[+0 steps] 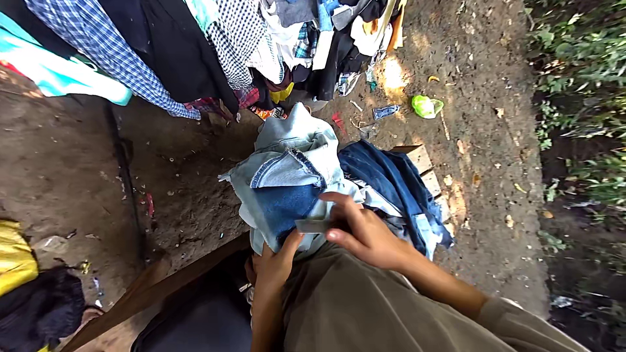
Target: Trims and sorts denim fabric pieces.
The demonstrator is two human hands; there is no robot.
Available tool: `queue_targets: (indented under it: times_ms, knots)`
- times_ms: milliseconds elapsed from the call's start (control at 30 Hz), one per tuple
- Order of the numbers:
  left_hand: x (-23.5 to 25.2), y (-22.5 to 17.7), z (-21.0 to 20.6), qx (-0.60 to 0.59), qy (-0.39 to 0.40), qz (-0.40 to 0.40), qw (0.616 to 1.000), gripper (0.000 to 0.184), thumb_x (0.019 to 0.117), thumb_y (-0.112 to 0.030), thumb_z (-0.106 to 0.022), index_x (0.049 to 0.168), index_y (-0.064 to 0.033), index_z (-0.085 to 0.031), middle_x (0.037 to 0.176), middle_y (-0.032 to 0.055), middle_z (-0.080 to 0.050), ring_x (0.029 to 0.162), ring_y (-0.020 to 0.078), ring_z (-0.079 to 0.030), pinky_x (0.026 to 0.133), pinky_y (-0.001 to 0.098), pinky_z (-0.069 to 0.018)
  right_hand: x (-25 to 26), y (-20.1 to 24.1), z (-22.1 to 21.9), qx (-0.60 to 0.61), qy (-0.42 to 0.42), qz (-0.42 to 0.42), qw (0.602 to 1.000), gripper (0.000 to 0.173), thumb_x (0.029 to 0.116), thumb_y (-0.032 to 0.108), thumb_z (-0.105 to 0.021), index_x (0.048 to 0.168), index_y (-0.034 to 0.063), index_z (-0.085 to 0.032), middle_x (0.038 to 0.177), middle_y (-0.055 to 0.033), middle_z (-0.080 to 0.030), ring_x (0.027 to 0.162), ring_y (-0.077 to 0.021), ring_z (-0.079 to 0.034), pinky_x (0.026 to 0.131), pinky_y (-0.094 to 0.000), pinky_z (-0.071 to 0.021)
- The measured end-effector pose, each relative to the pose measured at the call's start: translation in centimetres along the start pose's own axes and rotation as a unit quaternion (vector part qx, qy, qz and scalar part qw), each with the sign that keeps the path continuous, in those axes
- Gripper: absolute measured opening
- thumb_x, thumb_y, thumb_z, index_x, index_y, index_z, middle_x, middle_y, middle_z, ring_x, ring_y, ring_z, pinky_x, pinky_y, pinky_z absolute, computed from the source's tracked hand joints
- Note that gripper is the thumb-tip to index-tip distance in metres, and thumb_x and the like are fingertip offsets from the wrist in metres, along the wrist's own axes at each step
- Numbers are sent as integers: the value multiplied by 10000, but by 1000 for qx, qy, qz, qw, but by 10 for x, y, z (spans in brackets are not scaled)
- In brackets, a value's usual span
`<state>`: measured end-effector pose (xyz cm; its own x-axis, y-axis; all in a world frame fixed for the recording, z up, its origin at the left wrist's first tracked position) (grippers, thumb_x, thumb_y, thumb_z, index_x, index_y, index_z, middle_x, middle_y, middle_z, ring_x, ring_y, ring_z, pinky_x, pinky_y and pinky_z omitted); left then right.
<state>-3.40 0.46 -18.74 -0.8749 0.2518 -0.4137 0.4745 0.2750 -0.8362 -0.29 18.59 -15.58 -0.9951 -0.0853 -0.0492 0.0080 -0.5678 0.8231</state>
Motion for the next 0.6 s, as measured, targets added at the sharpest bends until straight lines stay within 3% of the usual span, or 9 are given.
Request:
queue_targets:
  times_ms: [100, 167, 233, 300, 333, 433, 467, 533, 600]
  knots:
    - [2, -1, 1, -5, 0, 2, 1000, 225, 915, 16, -568, 1135, -22, -597, 961, -55, -742, 940, 36, -708, 907, 257, -586, 7, -20, 3, 13, -20, -27, 999, 608, 1008, 525, -558, 1393, 55, -541, 779, -46, -662, 630, -150, -632, 574, -398, -555]
    - [2, 3, 7, -52, -14, -22, 998, 244, 886, -17, -616, 1125, -66, -623, 974, -58, -753, 946, 43, -715, 898, 261, -593, 8, -26, 22, 71, -77, -36, 994, 490, 1015, 448, -579, 1336, 79, -605, 779, -4, -640, 644, -64, -586, 602, -291, -525]
    - [5, 21, 16, -150, 68, -93, 982, 355, 886, -310, -755, 1220, -214, -681, 1139, -83, -746, 1096, 48, -684, 985, 295, -562, 7, -27, 34, 231, -88, -66, 967, 423, 1042, 450, -506, 1331, 149, -579, 766, 128, -532, 652, 63, -474, 620, -140, -425]
    - [14, 47, 12, -203, 144, -146, 957, 623, 790, -644, -741, 1284, -269, -689, 1270, -65, -698, 1234, 90, -614, 1082, 389, -492, 7, -27, 34, 363, -50, -97, 926, 491, 1029, 559, -473, 1309, 166, -561, 764, 167, -527, 658, 64, -470, 643, -139, -420]
    - [14, 53, 3, -184, 155, -155, 958, 670, 748, -673, -762, 1269, -257, -694, 1269, -75, -695, 1239, 65, -601, 1098, 363, -471, 7, -28, 30, 390, -34, -103, 915, 520, 1027, 560, -479, 1305, 128, -559, 765, 162, -536, 659, 49, -484, 649, -153, -436]
    - [7, 41, -26, -90, 76, -141, 983, 400, 819, -410, -819, 1158, -217, -730, 1134, -157, -735, 1110, -52, -638, 1013, 209, -508, 11, -29, 20, 312, -40, -77, 946, 499, 1041, 458, -501, 1328, 52, -543, 771, 143, -525, 630, 68, -472, 582, -124, -424]
    - [10, 36, -35, -90, 17, -131, 987, 278, 874, -285, -794, 1110, -160, -720, 1068, -137, -748, 1059, -41, -660, 980, 214, -529, 13, -30, 18, 245, -52, -58, 966, 509, 1039, 445, -520, 1351, 42, -542, 772, 113, -533, 630, 61, -470, 580, -135, -423]
    - [29, 31, -44, -87, -63, -117, 987, 206, 964, -100, -628, 1138, 9, -627, 1059, -45, -713, 1067, 22, -651, 1006, 272, -524, 17, -30, 14, 117, -65, -34, 990, 562, 1028, 471, -556, 1421, 70, -527, 804, 6, -607, 663, -27, -548, 622, -237, -501]
    - [38, 30, -45, -77, -83, -114, 987, 213, 969, -10, -542, 1153, 84, -593, 1062, 7, -705, 1077, 48, -651, 1022, 279, -517, 23, -28, 8, 58, -67, -19, 996, 559, 1037, 447, -553, 1463, 88, -509, 888, -62, -652, 716, -88, -597, 669, -290, -539]
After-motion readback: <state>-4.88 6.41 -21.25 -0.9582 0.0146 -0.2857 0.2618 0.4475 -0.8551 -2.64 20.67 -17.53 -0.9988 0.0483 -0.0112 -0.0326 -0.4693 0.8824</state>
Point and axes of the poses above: each hand's wrist, its own x-axis towards the middle knuckle, its own z-axis out of the back of the hand, y = z × x, the point moved 5 cm from there along x, towards the middle knuckle
